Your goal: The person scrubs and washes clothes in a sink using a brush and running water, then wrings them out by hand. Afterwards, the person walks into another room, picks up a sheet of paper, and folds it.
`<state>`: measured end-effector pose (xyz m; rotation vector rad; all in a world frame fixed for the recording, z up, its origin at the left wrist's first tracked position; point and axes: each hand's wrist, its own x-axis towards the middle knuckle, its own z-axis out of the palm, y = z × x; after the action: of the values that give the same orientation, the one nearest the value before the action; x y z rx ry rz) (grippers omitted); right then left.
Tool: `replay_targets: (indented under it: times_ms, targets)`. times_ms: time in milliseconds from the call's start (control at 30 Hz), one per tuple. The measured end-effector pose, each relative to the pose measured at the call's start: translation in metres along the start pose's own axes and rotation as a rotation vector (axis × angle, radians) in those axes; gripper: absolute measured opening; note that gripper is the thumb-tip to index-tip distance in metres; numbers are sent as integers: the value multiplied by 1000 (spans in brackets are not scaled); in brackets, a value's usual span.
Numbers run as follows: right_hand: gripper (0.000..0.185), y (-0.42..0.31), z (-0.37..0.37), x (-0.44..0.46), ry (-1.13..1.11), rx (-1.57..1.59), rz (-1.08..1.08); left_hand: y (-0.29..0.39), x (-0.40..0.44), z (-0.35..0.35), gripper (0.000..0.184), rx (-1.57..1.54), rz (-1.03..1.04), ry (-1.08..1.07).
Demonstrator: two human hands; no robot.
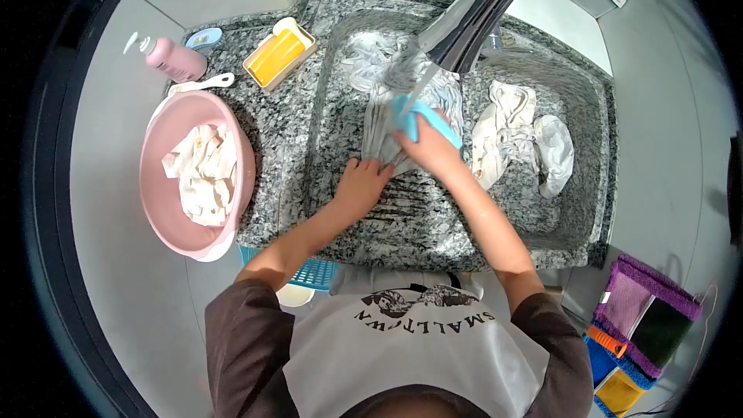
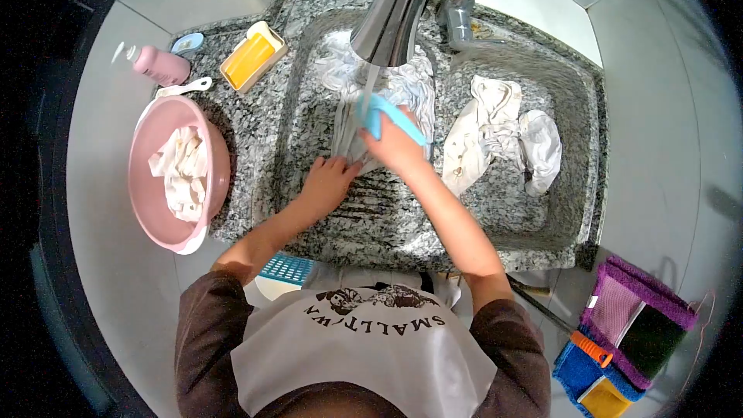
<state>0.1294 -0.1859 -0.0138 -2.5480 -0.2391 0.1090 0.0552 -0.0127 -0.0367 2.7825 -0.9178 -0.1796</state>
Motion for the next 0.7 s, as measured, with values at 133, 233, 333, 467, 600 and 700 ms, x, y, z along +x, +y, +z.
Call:
replay_targets:
  times_ms: [133, 233, 333, 467, 600, 700]
  targets:
    - [58, -19, 49, -3, -15, -147, -263, 14, -20, 0, 46, -10, 56, 26]
    - [57, 2, 48, 44, 74, -389, -343, 7, -24, -3, 38, -62, 43, 53]
    - [57, 8, 45, 56, 19, -414, -361, 6, -28, -19, 35, -118, 22, -3]
    - [55, -32, 52, -12, 76, -269, -598, 19, -43, -47, 35, -225, -108, -192]
    - [53, -3, 50, 45, 136, -579, -633, 22, -63, -28, 28, -220, -105, -156]
    - [41, -11, 33, 63, 123, -587, -347, 20, -64, -27, 28, -251, -121, -55]
